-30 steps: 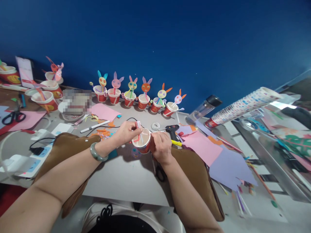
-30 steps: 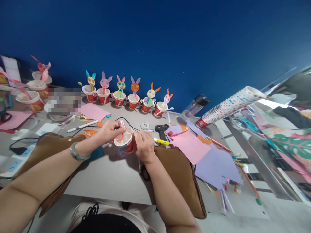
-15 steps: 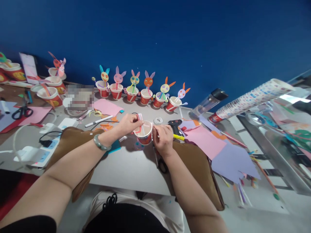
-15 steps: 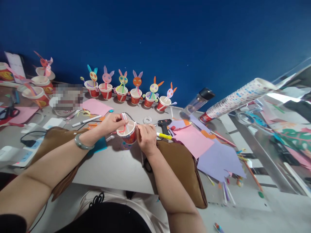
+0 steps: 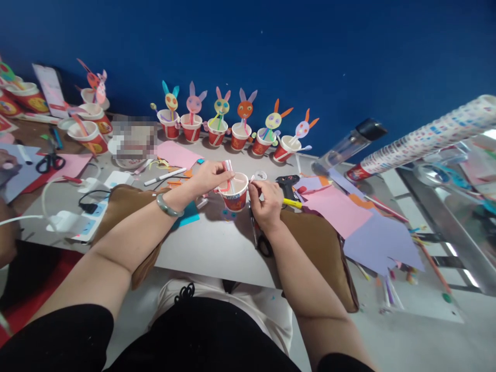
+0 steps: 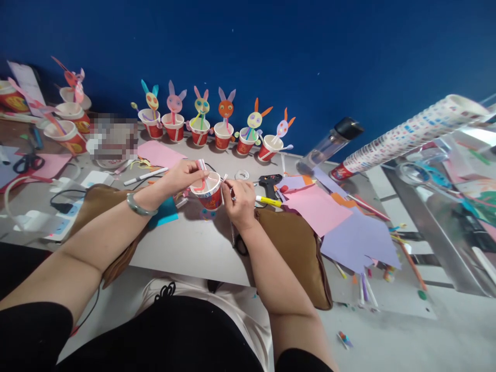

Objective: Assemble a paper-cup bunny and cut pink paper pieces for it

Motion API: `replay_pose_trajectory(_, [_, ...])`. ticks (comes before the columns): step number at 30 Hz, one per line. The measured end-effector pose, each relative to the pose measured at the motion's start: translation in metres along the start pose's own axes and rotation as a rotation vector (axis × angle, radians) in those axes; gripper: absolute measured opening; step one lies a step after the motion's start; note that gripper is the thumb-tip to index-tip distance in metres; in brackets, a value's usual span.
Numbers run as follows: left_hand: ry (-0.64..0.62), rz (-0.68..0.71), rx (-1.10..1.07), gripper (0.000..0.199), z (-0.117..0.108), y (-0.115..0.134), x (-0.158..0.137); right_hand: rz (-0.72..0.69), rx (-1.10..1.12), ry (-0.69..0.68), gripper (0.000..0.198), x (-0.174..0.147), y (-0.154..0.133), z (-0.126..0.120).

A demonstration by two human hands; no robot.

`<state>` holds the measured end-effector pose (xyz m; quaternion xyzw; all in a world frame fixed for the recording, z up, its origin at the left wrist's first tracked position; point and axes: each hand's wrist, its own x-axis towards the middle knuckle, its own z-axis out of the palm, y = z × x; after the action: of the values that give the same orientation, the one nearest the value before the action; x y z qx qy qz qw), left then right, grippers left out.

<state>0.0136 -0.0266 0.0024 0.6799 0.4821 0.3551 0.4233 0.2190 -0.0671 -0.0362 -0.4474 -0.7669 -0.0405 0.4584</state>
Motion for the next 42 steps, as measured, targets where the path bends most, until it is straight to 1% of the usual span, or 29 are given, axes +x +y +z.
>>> replay_pose_trajectory(4, [-0.001,-0.034,-0.039,0.027,-0.004,0.002,0.001,-0.004,0.011,0.01,0.031,0.001,0.0,0.0])
replay_pose_trajectory(8, [-0.006,-0.048,-0.049,0.028,-0.007,0.001,0.003,0.031,0.02,0.007,0.033,0.001,0.0,0.001])
replay_pose_trajectory(15, [-0.05,-0.047,-0.081,0.027,-0.009,0.004,0.001,0.119,0.114,0.037,0.03,0.001,-0.003,0.0])
replay_pose_trajectory(20, [-0.054,-0.054,0.0,0.026,-0.007,0.006,0.001,0.187,0.199,-0.013,0.034,-0.001,-0.006,0.004])
replay_pose_trajectory(22, [-0.067,-0.053,0.032,0.026,-0.006,0.005,0.002,0.184,0.2,-0.024,0.035,-0.003,-0.007,0.007])
replay_pose_trajectory(26, [-0.063,-0.084,0.076,0.025,-0.006,0.006,0.002,0.087,0.108,0.005,0.028,-0.004,-0.006,0.009])
replay_pose_trajectory(33, [-0.087,-0.239,0.062,0.021,-0.004,0.013,-0.002,-0.111,-0.223,0.012,0.019,-0.003,-0.004,0.004])
replay_pose_trajectory(35, [-0.092,-0.24,0.09,0.021,-0.004,0.014,-0.003,-0.173,-0.296,-0.007,0.017,-0.002,-0.006,0.003])
replay_pose_trajectory(38, [-0.099,-0.219,0.123,0.021,-0.003,0.015,-0.003,-0.259,-0.321,-0.024,0.014,0.0,-0.01,0.001])
replay_pose_trajectory(42, [-0.096,-0.204,0.151,0.025,-0.004,0.017,-0.003,-0.308,-0.331,-0.056,0.019,0.002,-0.012,0.0])
